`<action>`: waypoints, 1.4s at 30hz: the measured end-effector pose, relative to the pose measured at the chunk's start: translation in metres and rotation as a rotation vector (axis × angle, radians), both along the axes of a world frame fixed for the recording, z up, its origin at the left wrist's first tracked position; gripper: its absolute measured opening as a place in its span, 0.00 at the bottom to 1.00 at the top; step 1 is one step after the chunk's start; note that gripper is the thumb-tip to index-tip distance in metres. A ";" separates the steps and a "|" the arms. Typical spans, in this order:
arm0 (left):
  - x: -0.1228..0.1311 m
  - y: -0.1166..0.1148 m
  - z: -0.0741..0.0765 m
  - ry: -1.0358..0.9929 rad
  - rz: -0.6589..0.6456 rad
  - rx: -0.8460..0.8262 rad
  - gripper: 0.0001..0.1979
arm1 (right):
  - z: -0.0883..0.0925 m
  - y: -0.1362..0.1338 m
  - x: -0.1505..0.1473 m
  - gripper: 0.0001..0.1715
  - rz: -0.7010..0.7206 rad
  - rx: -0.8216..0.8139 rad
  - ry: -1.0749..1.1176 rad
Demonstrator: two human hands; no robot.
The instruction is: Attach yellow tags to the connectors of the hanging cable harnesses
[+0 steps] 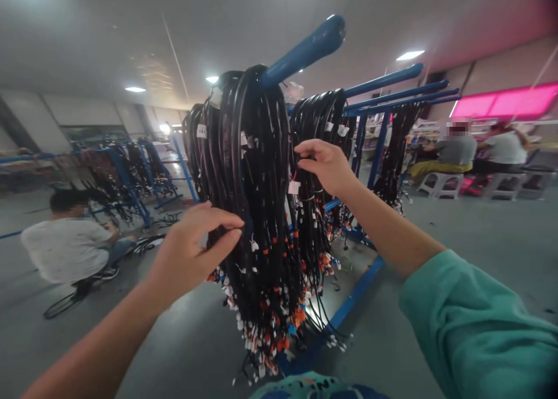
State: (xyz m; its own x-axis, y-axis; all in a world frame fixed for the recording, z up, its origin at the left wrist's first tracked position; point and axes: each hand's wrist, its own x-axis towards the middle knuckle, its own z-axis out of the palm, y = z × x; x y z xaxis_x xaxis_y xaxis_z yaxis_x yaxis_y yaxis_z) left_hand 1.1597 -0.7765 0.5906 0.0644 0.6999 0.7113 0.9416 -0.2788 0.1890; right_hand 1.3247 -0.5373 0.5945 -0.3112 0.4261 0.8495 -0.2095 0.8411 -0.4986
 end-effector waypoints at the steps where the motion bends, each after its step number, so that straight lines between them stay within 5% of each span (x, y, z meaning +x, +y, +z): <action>1: 0.000 0.008 -0.008 -0.068 -0.003 -0.061 0.10 | -0.001 -0.003 -0.005 0.14 0.034 -0.098 -0.011; 4: 0.001 0.035 -0.039 -0.283 -0.015 -0.248 0.12 | -0.010 -0.012 -0.021 0.19 0.020 -0.386 -0.082; 8: -0.001 0.067 -0.087 -0.504 -0.091 -0.345 0.12 | -0.018 -0.019 -0.031 0.07 0.029 -0.546 -0.191; 15: 0.002 0.096 -0.142 -0.633 -0.017 -0.303 0.13 | -0.009 -0.016 -0.010 0.07 0.656 -1.101 -0.177; 19: 0.010 0.124 -0.171 -0.677 0.068 -0.267 0.27 | -0.013 -0.015 0.003 0.06 0.791 -1.085 -0.134; 22: 0.014 0.146 -0.203 -0.706 0.100 -0.517 0.19 | -0.032 -0.009 0.014 0.06 0.692 -0.957 -0.070; 26: 0.016 0.152 -0.259 -0.670 0.182 -0.755 0.07 | -0.105 0.006 0.028 0.17 0.486 -0.975 -0.078; 30: 0.019 0.135 -0.317 -0.627 0.326 -0.908 0.06 | -0.223 -0.002 0.044 0.18 0.191 -1.196 -0.329; 34: 0.023 0.127 -0.348 -0.559 0.417 -0.981 0.10 | -0.325 -0.036 0.064 0.09 0.053 -1.299 -0.520; 38: 0.032 0.127 -0.358 -0.512 0.383 -1.002 0.14 | -0.373 -0.049 0.066 0.03 -0.074 -1.241 -0.636; 42: 0.047 0.111 -0.361 -0.541 0.309 -1.019 0.15 | -0.381 -0.034 0.033 0.10 -0.174 -1.045 -0.669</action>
